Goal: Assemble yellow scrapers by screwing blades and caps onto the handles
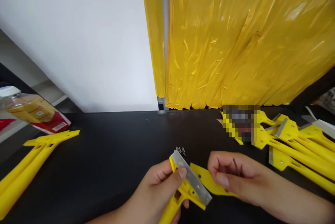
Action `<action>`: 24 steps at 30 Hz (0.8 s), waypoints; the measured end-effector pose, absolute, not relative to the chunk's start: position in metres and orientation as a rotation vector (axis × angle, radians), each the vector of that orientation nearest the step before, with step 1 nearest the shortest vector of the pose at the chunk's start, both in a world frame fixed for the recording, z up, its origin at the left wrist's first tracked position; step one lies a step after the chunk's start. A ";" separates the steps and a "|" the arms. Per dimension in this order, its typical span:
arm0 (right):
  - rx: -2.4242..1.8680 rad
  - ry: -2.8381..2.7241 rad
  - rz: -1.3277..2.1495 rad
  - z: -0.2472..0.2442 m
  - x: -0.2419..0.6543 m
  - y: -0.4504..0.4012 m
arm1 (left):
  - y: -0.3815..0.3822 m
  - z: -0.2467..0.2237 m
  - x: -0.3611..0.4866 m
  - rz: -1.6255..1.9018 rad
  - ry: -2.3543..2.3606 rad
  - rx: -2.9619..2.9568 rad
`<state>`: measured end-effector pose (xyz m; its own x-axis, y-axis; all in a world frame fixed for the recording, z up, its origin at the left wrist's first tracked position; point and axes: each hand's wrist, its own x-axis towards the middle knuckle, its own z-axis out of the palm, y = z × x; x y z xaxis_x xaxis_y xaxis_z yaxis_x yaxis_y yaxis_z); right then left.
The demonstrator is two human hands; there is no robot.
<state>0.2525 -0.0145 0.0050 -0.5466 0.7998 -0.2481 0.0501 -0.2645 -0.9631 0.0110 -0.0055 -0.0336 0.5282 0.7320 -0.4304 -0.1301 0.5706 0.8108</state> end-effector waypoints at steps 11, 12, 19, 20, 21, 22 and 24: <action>-1.237 -1.576 1.606 0.036 0.217 0.000 | -0.003 -0.029 -0.001 0.675 0.889 0.838; -1.253 -1.592 1.599 0.037 0.212 0.002 | -0.002 -0.029 -0.002 0.696 0.895 0.844; -1.214 -1.581 1.569 0.008 0.198 0.009 | 0.001 -0.031 -0.003 0.717 0.953 0.829; -1.199 -1.575 1.573 0.003 0.198 0.009 | 0.001 -0.032 -0.002 0.715 0.953 0.834; -1.191 -1.568 1.571 -0.001 0.198 0.010 | 0.000 -0.034 -0.001 0.719 0.944 0.838; -1.188 -1.564 1.566 -0.004 0.198 0.009 | 0.000 -0.036 -0.001 0.728 0.923 0.839; -1.183 -1.564 1.560 -0.008 0.198 0.009 | 0.000 -0.040 -0.001 0.743 0.873 0.828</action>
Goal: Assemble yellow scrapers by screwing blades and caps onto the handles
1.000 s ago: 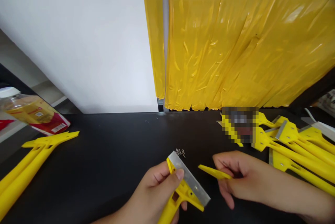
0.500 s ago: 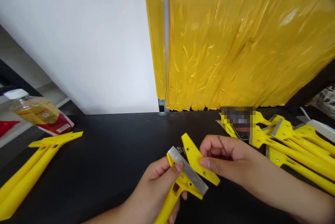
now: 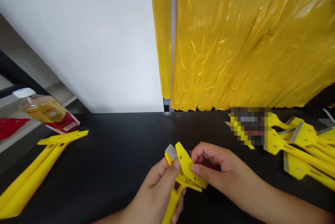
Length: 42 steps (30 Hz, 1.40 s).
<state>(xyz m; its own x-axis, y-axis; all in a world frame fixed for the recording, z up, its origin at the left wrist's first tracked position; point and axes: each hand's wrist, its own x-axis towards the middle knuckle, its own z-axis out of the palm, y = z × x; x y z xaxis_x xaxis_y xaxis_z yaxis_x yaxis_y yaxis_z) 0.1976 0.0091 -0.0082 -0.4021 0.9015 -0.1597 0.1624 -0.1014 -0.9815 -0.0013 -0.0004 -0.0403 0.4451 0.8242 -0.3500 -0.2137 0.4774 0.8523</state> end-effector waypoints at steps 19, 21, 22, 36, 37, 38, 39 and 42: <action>-0.923 -1.427 1.817 -0.025 0.202 0.018 | -0.001 -0.030 -0.004 0.577 0.793 0.979; -0.900 -1.441 1.847 -0.025 0.203 0.019 | -0.002 -0.032 -0.005 0.581 0.772 0.961; -0.906 -1.458 1.850 -0.025 0.203 0.019 | -0.003 -0.033 -0.005 0.591 0.775 0.949; -1.048 -1.612 1.694 -0.009 0.205 0.014 | 0.001 -0.038 -0.004 0.629 0.808 0.892; -1.062 -1.624 1.683 -0.009 0.205 0.014 | 0.001 -0.039 -0.004 0.630 0.800 0.893; -1.074 -1.639 1.670 -0.009 0.205 0.014 | 0.001 -0.041 -0.005 0.632 0.791 0.894; -1.082 -1.649 1.659 -0.009 0.206 0.014 | 0.001 -0.043 -0.005 0.636 0.782 0.897; -1.092 -1.647 1.644 -0.011 0.206 0.013 | -0.001 -0.047 -0.007 0.651 0.770 0.896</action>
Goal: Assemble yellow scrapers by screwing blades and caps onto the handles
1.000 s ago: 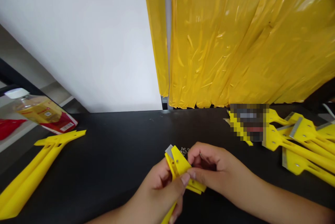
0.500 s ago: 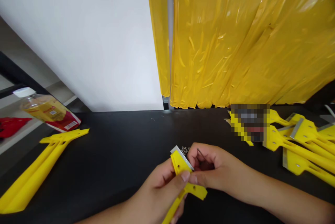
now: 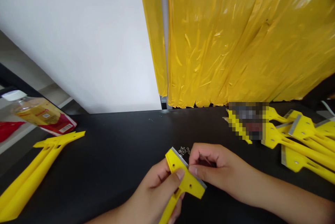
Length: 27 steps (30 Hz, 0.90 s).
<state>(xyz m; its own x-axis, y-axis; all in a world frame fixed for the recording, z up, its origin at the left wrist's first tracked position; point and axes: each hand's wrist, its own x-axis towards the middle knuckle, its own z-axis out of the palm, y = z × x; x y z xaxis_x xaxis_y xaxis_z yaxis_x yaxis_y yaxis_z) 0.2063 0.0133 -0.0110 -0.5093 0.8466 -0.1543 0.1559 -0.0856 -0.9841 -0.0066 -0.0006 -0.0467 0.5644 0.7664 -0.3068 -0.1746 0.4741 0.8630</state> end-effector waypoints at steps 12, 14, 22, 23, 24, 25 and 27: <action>-1.102 -1.675 1.612 -0.012 0.203 0.012 | -0.002 -0.045 -0.006 0.637 0.791 0.883; -1.081 -1.645 1.633 -0.013 0.203 0.012 | -0.003 -0.043 -0.005 0.632 0.809 0.899; -1.133 -1.744 1.555 -0.017 0.207 0.013 | -0.006 -0.041 -0.003 0.655 0.855 0.920; -1.143 -1.762 1.546 -0.017 0.207 0.014 | -0.007 -0.041 -0.003 0.662 0.864 0.913; -1.148 -1.776 1.540 -0.017 0.208 0.014 | -0.007 -0.042 -0.004 0.667 0.868 0.908; -1.148 -1.786 1.539 -0.016 0.208 0.015 | -0.007 -0.042 -0.004 0.667 0.868 0.904; -1.142 -1.795 1.538 -0.016 0.208 0.015 | -0.008 -0.042 -0.005 0.664 0.872 0.908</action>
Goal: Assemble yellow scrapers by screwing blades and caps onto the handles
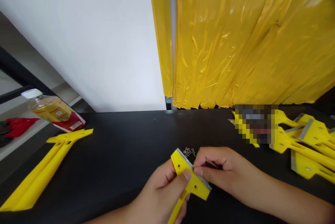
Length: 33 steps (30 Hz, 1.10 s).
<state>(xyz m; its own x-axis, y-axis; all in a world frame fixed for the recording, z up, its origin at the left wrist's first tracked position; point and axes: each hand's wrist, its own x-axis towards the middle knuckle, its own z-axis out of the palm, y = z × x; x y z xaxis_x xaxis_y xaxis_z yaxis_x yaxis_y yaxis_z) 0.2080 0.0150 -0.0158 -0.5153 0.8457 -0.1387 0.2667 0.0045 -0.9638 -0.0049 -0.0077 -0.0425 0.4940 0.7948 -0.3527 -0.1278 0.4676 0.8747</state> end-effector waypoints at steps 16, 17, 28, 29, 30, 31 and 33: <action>-1.105 -1.727 1.636 -0.011 0.209 0.015 | -0.007 -0.041 -0.005 0.628 0.843 0.889; -1.094 -1.722 1.642 -0.011 0.210 0.015 | -0.006 -0.043 -0.005 0.625 0.837 0.886; -1.114 -1.697 1.552 -0.014 0.206 0.013 | -0.001 -0.044 -0.006 0.603 0.872 0.893; -1.151 -1.698 1.474 -0.012 0.205 0.013 | 0.000 -0.041 -0.007 0.603 0.891 0.907; -1.193 -1.699 1.389 -0.010 0.205 0.011 | 0.000 -0.037 -0.008 0.602 0.915 0.933; -1.233 -1.701 1.313 -0.007 0.206 0.010 | 0.000 -0.030 -0.009 0.596 0.948 0.980; -1.279 -1.720 1.245 -0.001 0.206 0.004 | 0.001 -0.013 -0.015 0.580 1.039 1.184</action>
<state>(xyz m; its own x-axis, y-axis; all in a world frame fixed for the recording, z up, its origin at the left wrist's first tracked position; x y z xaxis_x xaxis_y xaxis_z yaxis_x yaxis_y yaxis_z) 0.2062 0.0044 -0.0006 -0.3119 0.9494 -0.0364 0.3315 0.0728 -0.9406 -0.0150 0.0006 -0.0127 0.4437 0.8268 -0.3456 0.1402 0.3169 0.9381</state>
